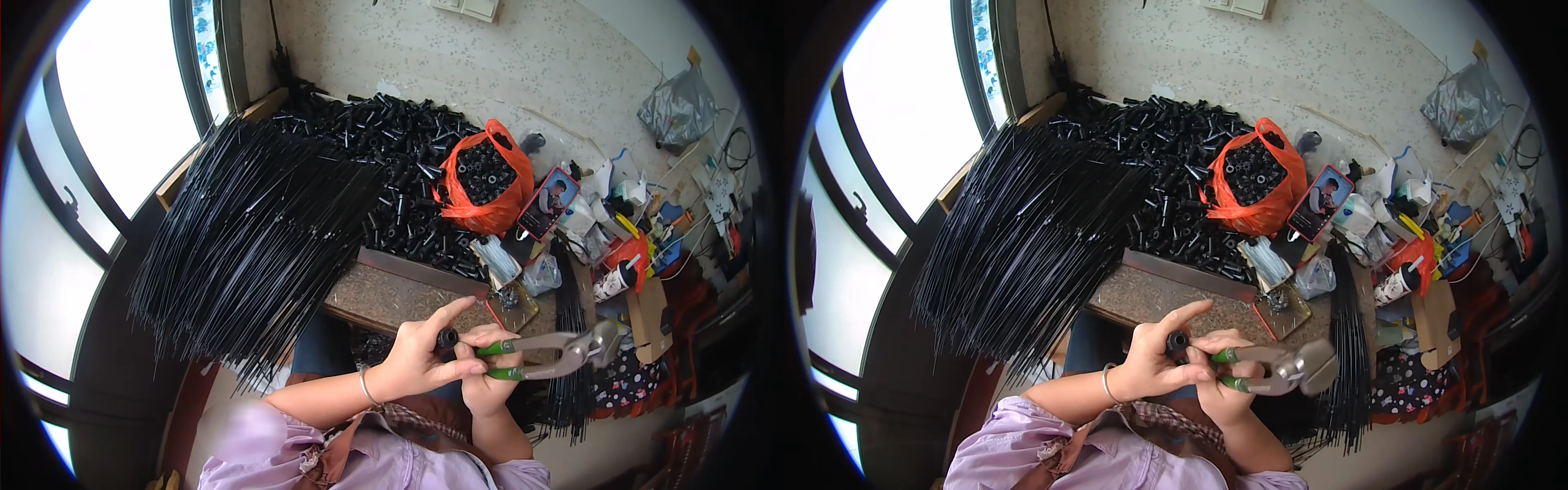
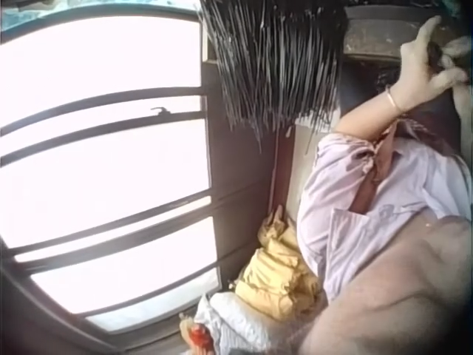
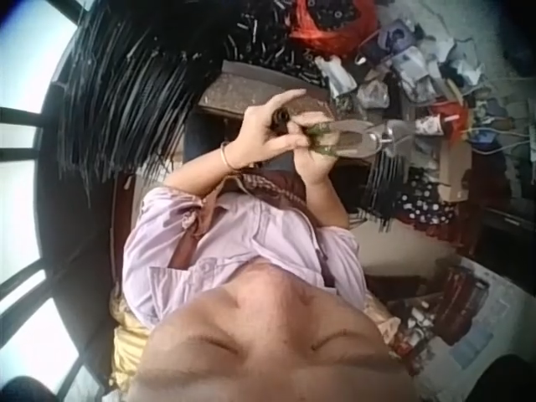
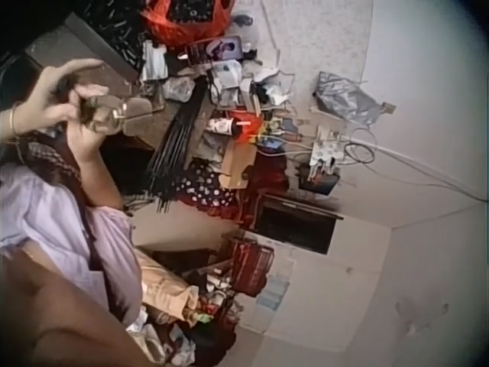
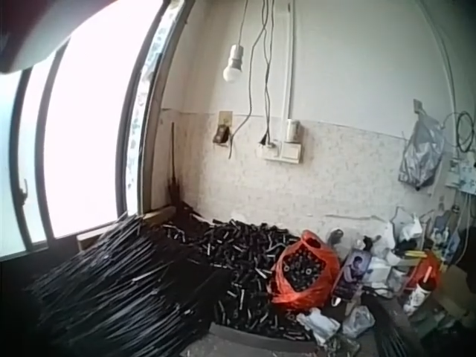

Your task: Assemble bundles of black wires into components using a crimping tool at a workbench.

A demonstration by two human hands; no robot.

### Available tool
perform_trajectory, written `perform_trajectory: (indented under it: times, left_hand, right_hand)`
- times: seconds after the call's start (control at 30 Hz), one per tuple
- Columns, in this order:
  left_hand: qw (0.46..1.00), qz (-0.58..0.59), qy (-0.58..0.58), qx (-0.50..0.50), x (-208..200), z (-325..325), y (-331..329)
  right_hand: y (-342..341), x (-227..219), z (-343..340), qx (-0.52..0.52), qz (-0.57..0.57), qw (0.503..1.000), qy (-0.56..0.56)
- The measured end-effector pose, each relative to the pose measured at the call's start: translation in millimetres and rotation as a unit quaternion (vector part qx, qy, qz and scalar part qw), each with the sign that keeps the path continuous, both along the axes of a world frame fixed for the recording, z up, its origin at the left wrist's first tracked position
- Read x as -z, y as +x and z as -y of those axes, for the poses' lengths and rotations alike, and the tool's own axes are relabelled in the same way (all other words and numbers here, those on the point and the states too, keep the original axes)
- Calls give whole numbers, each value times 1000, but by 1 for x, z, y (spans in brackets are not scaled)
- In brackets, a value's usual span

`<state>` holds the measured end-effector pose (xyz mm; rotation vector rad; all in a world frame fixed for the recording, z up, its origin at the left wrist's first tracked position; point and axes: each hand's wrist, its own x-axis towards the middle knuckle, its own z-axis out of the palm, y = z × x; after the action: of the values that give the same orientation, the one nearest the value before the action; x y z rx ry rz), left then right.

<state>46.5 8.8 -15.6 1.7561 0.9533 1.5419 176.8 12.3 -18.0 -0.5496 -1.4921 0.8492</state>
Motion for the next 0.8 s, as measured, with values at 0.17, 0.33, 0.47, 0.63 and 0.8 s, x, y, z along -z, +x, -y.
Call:
perform_trajectory:
  times: [0.17, 0.33, 0.47, 0.63, 0.8]
  left_hand:
    - [983, 48, 20, 173, -13, -8, -16]
    - [974, 199, -50, 100, -12, -15, -53]
    - [989, 108, -41, 92, -5, -19, -57]
    - [997, 67, 1, 39, -15, -17, -47]
    - [997, 79, -13, 4, -7, -12, -41]
  right_hand:
    - [-4, -17, 4, -56, -103, 972, -203]
    - [49, -14, 18, -223, 146, 879, -396]
    - [43, -5, 27, -272, 318, 832, -365]
    - [39, -9, 28, -330, 118, 835, -425]
    - [56, -19, 20, -361, 220, 759, -496]
